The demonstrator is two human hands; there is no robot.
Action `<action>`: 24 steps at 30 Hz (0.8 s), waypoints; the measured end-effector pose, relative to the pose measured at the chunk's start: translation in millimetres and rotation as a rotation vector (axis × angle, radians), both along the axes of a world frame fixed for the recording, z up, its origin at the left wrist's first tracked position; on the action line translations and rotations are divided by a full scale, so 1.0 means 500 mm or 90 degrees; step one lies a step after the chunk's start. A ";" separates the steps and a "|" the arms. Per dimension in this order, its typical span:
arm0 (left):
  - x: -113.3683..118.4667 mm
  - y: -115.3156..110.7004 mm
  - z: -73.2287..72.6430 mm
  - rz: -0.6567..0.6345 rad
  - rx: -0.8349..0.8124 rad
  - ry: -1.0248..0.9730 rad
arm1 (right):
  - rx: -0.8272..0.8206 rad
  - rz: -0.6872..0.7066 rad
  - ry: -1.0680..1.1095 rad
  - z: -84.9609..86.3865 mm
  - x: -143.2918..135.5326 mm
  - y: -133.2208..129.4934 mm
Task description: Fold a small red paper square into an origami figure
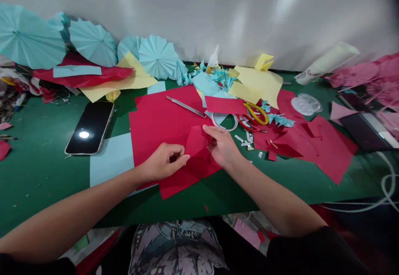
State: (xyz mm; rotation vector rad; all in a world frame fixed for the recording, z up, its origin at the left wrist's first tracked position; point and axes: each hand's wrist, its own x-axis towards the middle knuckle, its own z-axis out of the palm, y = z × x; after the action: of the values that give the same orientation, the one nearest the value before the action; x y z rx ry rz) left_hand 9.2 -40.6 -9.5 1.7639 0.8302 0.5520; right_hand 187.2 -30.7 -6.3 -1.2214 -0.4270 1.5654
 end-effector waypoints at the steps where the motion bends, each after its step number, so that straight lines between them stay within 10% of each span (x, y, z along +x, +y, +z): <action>1: 0.000 0.000 0.000 -0.001 0.002 0.001 | 0.003 -0.010 -0.002 -0.001 0.003 0.003; 9: 0.003 -0.005 -0.010 0.069 -0.006 0.011 | 0.085 -0.031 -0.022 -0.015 0.023 0.030; 15: 0.007 -0.003 -0.014 0.148 0.014 -0.010 | 0.134 0.228 -0.039 -0.023 -0.020 -0.018; 24: 0.013 -0.006 -0.009 0.145 0.119 0.055 | 0.136 0.195 -0.129 -0.017 -0.034 -0.033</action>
State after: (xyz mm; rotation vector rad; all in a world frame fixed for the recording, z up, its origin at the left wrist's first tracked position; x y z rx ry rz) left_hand 15.6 -43.4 -14.3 1.8855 1.0774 0.7268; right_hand 170.5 -47.1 -14.7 -1.1914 -0.9263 1.6065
